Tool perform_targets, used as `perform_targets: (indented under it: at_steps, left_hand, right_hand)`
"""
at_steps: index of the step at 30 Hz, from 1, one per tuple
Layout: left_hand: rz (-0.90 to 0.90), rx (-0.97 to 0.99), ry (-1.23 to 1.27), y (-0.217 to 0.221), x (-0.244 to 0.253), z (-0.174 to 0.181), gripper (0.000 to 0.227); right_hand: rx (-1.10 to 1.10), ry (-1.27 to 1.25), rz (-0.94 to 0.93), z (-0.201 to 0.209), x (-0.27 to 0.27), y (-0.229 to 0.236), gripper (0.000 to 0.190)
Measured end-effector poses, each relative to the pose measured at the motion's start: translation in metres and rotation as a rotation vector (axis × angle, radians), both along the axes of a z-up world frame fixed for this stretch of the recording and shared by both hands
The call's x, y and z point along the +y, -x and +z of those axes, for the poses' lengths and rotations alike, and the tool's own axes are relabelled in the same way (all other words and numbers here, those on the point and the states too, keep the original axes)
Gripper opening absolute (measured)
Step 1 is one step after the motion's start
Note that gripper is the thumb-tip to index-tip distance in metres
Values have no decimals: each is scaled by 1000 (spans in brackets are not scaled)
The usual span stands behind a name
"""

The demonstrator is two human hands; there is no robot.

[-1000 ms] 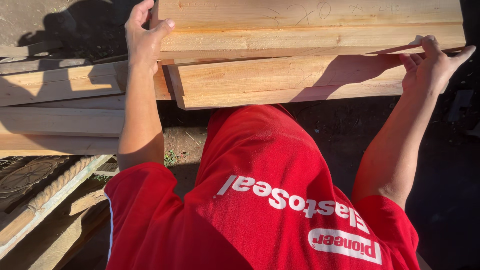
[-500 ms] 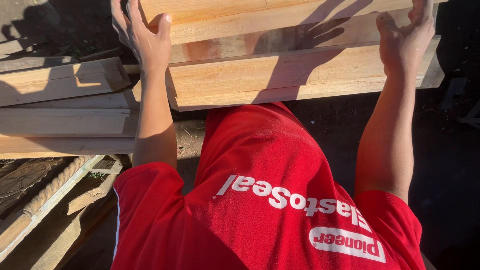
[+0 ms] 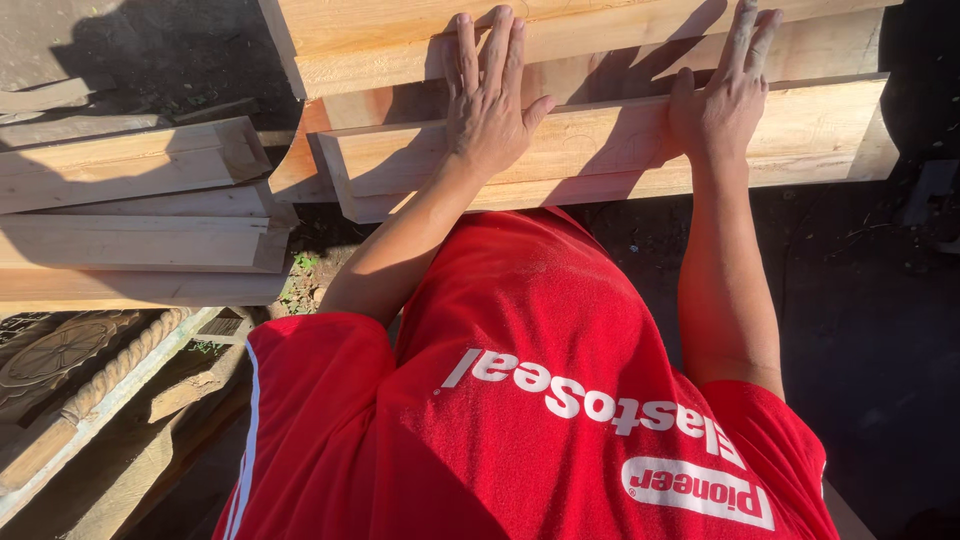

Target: The person arranges several wooden planks on a workbench, then uses an angle grinder with a sanding disc to smooth the surface of the planks. The person moves the grinder back and forth across the wood, generating sawdust.

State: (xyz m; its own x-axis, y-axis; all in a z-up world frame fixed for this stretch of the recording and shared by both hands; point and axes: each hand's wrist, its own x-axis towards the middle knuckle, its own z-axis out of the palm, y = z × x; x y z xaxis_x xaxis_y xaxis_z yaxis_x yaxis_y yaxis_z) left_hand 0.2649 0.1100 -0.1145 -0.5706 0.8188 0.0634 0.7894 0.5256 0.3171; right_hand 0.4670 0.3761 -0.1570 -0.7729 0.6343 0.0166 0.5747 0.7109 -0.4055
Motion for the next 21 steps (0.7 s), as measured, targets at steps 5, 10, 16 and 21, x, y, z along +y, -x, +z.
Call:
perform_targets:
  at_steps: [5, 10, 16, 21]
  left_hand:
    - [-20, 125, -42, -6, 2, -2, 91]
    - [24, 27, -43, -1, 7, -2, 86]
    - [89, 129, -103, 2, 19, -1, 72]
    - [65, 56, -101, 5, 17, 1, 57]
  right_hand:
    - [-18, -121, 36, -3, -2, -6, 92]
    - [-10, -110, 53, -5, -1, -5, 93]
    - [-23, -99, 60, -10, 2, -3, 94]
    - [-5, -126, 86, -5, 5, -4, 98]
